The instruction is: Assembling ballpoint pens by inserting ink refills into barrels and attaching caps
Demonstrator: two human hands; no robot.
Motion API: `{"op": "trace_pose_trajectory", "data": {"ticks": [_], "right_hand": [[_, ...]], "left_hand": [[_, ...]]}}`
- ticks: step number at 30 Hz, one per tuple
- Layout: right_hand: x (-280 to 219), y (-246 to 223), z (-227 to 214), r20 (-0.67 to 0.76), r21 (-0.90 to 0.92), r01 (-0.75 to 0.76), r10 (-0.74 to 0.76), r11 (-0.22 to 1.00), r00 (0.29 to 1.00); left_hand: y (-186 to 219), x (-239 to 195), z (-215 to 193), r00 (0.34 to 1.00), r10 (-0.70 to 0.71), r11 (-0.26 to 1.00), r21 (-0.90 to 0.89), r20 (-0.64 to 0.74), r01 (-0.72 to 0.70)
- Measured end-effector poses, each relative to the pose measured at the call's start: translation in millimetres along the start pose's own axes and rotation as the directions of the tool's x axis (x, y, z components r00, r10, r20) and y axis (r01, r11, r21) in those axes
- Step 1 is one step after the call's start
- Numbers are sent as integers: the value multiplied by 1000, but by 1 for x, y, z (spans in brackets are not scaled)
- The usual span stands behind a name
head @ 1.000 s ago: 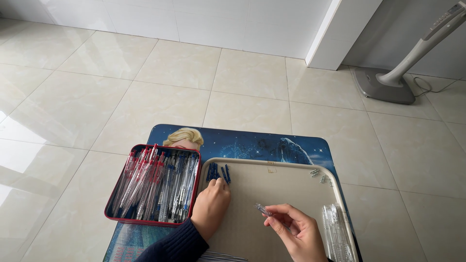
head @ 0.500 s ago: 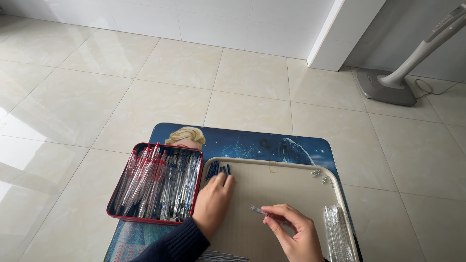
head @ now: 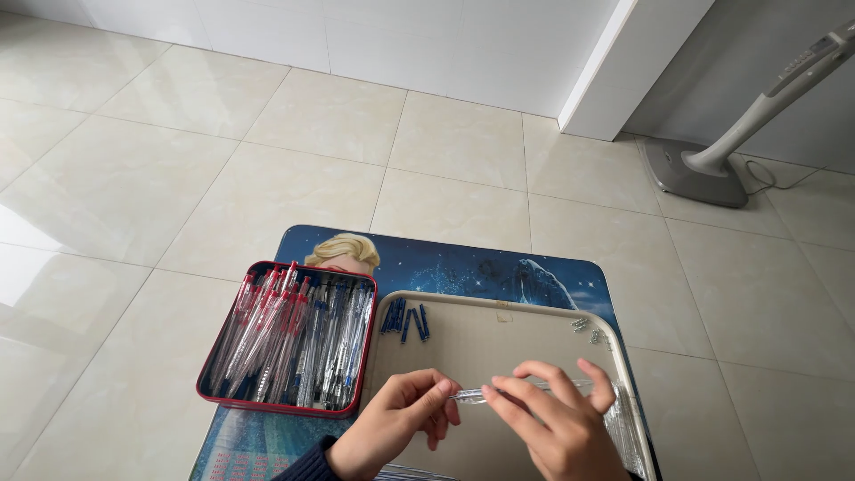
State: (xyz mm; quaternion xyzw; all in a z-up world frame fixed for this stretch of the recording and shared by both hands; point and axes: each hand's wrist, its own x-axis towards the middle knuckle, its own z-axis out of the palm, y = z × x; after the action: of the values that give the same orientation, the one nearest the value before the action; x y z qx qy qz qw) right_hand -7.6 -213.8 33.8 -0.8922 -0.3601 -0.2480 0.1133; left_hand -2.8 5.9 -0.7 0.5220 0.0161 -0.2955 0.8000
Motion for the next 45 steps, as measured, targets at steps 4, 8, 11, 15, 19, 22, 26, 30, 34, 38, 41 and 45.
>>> {"op": "trace_pose_trajectory", "data": {"ticks": [4,8,11,15,19,22,26,30,34,38,41,45], "right_hand": [[-4,6,-7,28,-43,-1,3,999,1000],[-13,14,-14,23,-99,-2,5,995,1000],[-24,24,-18,1,-109,34,-34,994,999],[-35,32,-22,123,120,-404,391,907,912],[-32,22,-4,268,597,-551,503,583,822],[-4,-5,3,438,585,-636,463,503,770],[8,-11,8,394,549,-607,463,575,794],[-7,-2,16,406,610,-624,482,489,776],[-32,19,20,343,508,-707,637,492,690],[-34,34,6,194,343,-801,797,492,572],[-41,51,1,67,157,-769,770,619,634],[-46,65,-6,70,73,-805,802,589,594]], "left_hand": [[-5,-4,-10,999,36,996,78,-32,-33],[-6,-11,-16,998,46,995,88,-50,-41],[-8,-12,-18,999,43,994,105,-29,-40],[-6,-16,-15,988,93,984,161,-121,-73],[0,-20,-3,959,230,887,442,-165,-136],[-1,-21,5,914,389,766,592,-114,-252],[-3,-20,6,875,479,667,680,-76,-306],[-8,-21,1,847,522,593,756,-100,-276],[-18,-28,-4,747,662,210,941,63,-266],[-47,-34,-13,763,631,72,970,138,-234],[-64,-40,-17,797,594,80,977,112,-197],[-71,-46,-20,822,558,70,980,115,-184]]}}
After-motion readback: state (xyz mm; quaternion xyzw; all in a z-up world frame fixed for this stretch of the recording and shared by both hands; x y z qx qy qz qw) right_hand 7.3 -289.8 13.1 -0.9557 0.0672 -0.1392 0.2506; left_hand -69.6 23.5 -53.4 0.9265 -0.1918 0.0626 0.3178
